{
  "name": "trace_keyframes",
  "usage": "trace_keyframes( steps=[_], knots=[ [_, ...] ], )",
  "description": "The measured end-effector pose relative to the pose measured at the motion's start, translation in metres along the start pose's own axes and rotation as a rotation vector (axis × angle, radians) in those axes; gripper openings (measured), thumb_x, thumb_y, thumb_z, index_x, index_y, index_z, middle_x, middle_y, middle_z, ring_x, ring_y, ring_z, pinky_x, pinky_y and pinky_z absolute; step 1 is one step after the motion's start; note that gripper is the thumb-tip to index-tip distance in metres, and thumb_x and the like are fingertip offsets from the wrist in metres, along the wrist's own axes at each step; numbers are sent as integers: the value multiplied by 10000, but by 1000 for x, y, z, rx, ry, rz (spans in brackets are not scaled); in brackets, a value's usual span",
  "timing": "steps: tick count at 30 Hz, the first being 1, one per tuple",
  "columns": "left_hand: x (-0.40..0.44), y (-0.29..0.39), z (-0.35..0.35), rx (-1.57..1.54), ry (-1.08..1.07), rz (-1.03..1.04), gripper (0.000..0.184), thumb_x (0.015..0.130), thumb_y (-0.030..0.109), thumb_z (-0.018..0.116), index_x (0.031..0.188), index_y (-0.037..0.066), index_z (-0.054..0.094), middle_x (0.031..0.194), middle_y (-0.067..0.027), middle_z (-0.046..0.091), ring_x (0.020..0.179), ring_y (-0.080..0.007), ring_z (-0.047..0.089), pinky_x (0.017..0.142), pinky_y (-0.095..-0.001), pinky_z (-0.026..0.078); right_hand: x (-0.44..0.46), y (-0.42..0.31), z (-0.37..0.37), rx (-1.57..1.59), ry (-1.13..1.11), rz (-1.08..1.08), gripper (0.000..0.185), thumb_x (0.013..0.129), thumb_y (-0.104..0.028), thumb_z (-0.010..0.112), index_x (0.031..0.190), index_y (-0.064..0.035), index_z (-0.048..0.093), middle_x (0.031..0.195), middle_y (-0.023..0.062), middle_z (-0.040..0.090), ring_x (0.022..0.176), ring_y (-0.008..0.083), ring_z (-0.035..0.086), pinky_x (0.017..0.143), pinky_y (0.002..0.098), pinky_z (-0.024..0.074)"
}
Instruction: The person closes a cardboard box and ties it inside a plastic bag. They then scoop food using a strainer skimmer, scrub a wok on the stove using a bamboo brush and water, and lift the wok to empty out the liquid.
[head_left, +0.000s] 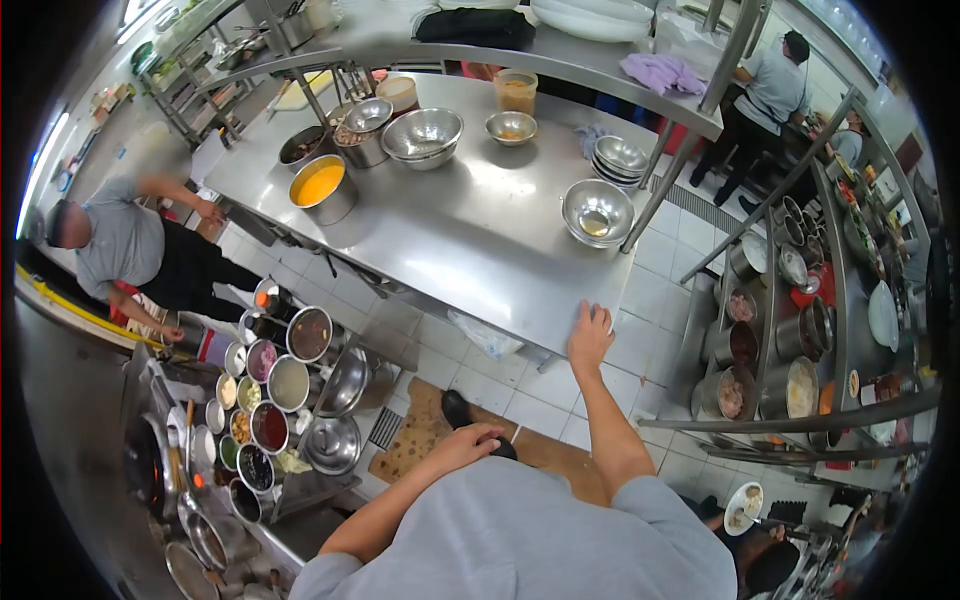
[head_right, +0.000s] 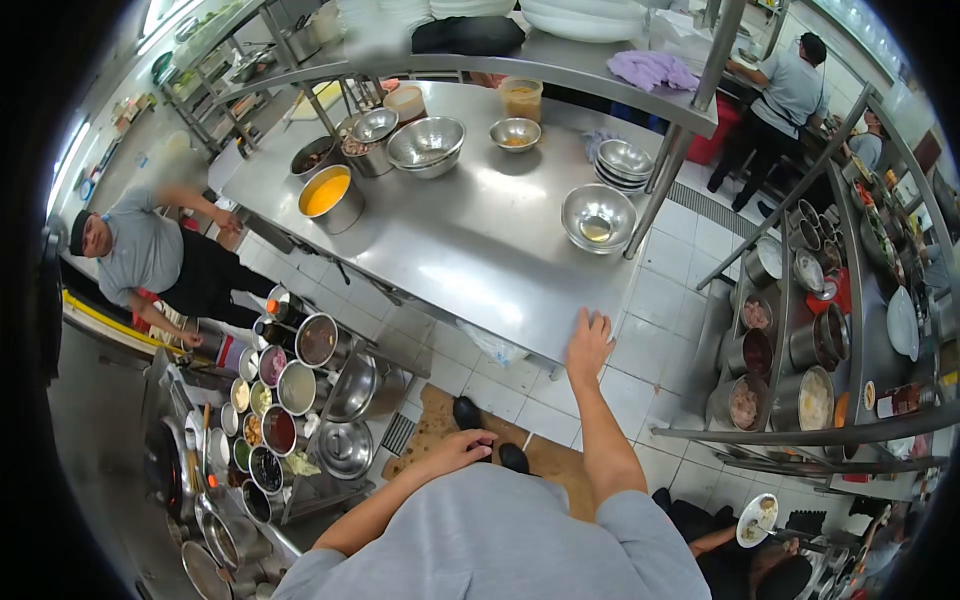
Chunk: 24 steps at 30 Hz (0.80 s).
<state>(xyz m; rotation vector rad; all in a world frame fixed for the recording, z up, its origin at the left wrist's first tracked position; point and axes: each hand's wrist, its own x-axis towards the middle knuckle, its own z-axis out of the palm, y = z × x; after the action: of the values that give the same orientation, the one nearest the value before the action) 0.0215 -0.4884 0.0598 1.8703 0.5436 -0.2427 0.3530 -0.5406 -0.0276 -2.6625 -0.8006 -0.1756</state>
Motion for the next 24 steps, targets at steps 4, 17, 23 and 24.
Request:
trace_keyframes(
  steps=[4,17,23,24],
  knots=[
    [37,-10,-36,-2,12,122,402,930,286,608,1289,106,600,1136,-156,670,999,-285,652,882,-379,513,0,-8,-2,55,18,46,425,927,-219,578,1345,-152,534,1419,121,455,1373,333,356,1015,635,356],
    [186,-66,-242,714,533,427,487,874,232,654,1328,96,543,1398,-246,453,1309,-419,410,1067,-523,353,8,-12,3,-51,113,42,484,896,-299,613,1335,-118,520,1393,170,454,1349,343,385,1013,540,378],
    [243,-92,-267,708,722,300,466,920,248,566,1346,65,530,1463,-218,412,1371,-434,337,1118,-590,233,6,-8,-1,-66,107,105,490,886,-301,613,1339,-145,516,1424,159,442,1352,338,386,975,530,418],
    [245,-91,-265,711,713,317,466,920,248,566,1346,65,530,1463,-218,412,1371,-434,337,1118,-590,233,7,-9,-2,-56,105,103,487,884,-302,614,1337,-149,525,1425,157,443,1349,337,391,973,526,421]
  ],
)
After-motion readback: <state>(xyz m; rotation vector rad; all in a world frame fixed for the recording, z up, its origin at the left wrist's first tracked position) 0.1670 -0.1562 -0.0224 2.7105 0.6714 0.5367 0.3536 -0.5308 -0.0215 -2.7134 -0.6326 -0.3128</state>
